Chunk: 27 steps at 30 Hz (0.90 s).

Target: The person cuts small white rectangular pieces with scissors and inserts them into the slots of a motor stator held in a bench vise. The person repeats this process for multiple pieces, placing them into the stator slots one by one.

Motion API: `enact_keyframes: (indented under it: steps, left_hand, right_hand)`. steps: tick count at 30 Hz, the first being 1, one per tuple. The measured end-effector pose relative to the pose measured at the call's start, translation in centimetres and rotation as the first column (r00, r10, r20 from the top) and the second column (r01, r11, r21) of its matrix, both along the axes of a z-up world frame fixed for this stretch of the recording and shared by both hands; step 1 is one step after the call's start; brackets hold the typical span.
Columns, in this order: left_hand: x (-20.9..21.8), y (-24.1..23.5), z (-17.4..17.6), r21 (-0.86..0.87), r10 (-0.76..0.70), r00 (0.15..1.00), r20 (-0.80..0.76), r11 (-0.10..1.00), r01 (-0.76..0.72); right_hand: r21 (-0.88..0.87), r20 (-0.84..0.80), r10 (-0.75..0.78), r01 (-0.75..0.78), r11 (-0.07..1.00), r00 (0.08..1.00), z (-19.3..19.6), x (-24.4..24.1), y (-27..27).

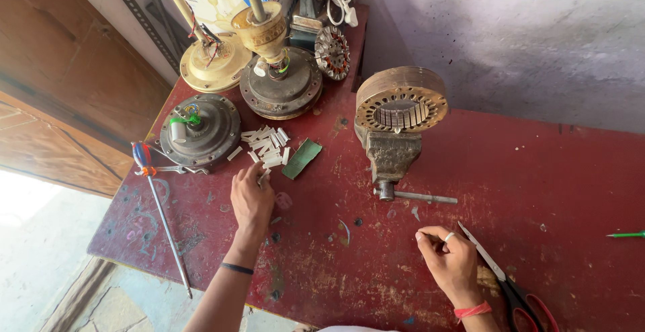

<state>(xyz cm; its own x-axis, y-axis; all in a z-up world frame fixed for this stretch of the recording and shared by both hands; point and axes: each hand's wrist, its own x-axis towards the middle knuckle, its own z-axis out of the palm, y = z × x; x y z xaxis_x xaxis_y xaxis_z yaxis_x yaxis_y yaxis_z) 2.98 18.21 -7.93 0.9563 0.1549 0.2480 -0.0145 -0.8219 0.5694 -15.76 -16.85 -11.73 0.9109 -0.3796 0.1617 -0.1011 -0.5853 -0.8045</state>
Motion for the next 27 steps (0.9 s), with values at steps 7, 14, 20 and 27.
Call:
enact_keyframes:
  steps: [7,14,20,27]
  left_hand:
    - [-1.9,-1.2,1.4,-0.185,0.011,0.997,0.079,0.983,0.003]
    - [-6.2,-8.5,-0.5,-0.207,-0.427,0.857,0.289,0.846,0.491]
    - [-6.6,-11.0,-0.7,-0.314,-0.545,0.81,0.216,0.747,0.586]
    - [-6.5,-10.3,-0.7,-0.269,-0.659,0.69,0.297,0.636,0.723]
  right_hand:
    - [0.012,-0.031,-0.035,0.036,0.999,0.999,0.0,0.3,0.2]
    - [0.121,-0.235,0.095,-0.068,0.99,0.967,0.2,3.5,4.2]
    - [0.602,-0.298,0.199,0.023,0.798,0.933,2.0,7.5,7.9]
    - [0.634,-0.362,0.015,0.235,0.737,0.932,4.3,8.0,10.0]
